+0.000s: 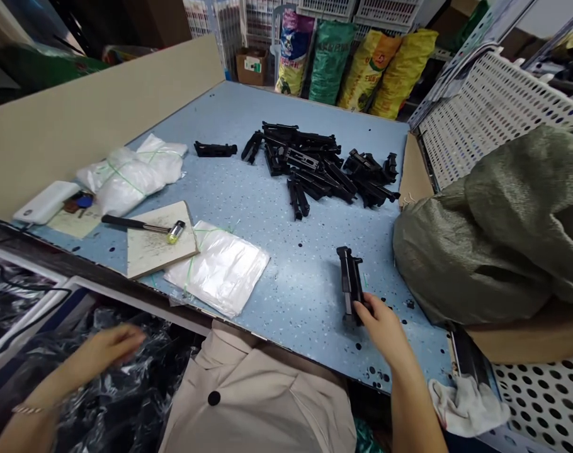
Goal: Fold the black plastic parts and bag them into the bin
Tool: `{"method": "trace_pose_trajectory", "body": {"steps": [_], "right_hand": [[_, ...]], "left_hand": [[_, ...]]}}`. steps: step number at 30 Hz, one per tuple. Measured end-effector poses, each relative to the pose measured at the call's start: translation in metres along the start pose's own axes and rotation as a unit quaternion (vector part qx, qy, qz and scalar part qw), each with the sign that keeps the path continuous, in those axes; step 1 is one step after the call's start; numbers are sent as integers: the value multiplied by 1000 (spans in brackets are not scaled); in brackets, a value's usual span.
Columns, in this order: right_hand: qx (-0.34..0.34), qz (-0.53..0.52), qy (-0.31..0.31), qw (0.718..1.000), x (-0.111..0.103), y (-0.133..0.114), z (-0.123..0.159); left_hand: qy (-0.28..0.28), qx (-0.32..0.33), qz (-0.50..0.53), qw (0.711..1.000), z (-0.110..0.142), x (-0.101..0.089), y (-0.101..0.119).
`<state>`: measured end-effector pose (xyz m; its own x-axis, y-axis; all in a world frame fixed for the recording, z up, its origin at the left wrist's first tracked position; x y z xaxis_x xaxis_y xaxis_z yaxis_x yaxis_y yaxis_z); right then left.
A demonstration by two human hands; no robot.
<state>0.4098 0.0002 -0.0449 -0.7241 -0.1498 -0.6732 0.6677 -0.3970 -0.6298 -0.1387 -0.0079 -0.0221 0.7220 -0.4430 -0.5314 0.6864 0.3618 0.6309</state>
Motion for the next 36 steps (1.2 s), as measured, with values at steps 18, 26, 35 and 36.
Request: {"method": "trace_pose_trajectory", "body": {"steps": [18, 26, 35, 36], "right_hand": [[-60, -440, -224, 867, 116, -118, -7], [-57, -565, -341, 749, 153, -191, -6], [-37, -613, -369, 697, 184, -216, -24], [-32, -614, -358, 702, 185, -214, -29]], "left_hand": [[-37, 149, 238, 959, -120, 47, 121], [-42, 142, 280, 949, -118, 51, 119], [-20, 164, 231, 959, -120, 49, 118], [-23, 160, 247, 956, -121, 49, 115]]}}
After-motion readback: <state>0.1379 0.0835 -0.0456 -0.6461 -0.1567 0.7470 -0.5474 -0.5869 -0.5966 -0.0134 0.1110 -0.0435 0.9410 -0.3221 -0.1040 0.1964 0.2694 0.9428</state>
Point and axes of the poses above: each hand's wrist, its own z-axis away from the middle knuckle, its own x-axis out of the palm, y = z × x, the point moved 9 cm from there along -z, towards the middle knuckle, and after that the axes turned 12 degrees about -y, right-handed, at the moved point
